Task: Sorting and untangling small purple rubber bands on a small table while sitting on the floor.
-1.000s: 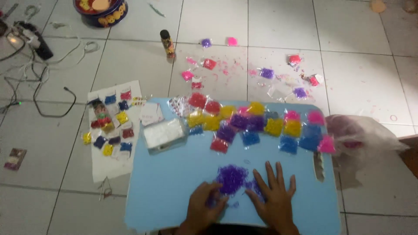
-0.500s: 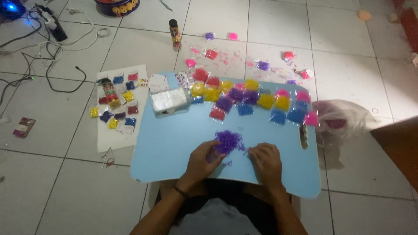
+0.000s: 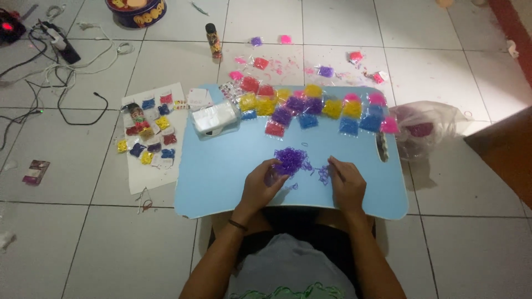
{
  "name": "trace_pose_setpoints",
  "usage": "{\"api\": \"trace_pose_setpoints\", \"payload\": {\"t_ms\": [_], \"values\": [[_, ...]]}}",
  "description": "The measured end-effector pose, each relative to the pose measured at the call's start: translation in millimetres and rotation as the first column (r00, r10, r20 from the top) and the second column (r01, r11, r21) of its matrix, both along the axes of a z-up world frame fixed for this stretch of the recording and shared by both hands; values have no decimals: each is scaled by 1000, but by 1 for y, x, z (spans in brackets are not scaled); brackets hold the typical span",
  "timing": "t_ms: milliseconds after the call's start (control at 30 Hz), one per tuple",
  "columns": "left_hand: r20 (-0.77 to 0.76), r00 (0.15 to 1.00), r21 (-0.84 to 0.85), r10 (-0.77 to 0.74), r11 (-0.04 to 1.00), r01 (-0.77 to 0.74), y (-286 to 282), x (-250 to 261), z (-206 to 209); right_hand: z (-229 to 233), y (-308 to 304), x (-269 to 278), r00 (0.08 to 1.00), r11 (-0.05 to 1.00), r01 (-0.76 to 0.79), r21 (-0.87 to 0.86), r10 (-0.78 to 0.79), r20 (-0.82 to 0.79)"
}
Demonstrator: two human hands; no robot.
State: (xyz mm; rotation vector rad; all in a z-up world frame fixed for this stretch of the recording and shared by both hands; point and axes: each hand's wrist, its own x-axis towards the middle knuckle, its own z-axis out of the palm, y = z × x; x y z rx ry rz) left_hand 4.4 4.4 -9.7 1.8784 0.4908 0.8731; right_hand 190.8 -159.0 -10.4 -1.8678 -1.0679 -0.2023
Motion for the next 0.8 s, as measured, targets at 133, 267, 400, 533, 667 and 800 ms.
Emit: {"api": "trace_pose_setpoints", "payload": {"t_ms": [133, 267, 400, 533, 667, 800], "values": [[-5, 1000, -3, -6, 1000, 6, 1, 0, -4, -8, -3, 5, 1000, 1000, -12, -24, 12, -1], [21, 1000, -41, -9, 999, 10, -1, -2, 3, -8, -1, 6, 999, 999, 35, -40, -34, 41], [15, 1000, -24, -16, 1000, 16, -1, -4, 1, 6, 0, 0, 985, 991, 30, -131, -52, -164], [30, 999, -9, -22, 1000, 22, -1, -4, -2, 20, 8, 5, 975, 982, -110, -153, 78, -206], [26, 999, 53, -22, 998, 20, -1, -4, 1, 57, 23, -9, 909, 935, -317, -157, 252, -334], [-29, 997, 94, -70, 993, 72, -1, -6, 8, 89, 41, -26, 825, 801, -550, -236, 478, -301]]}}
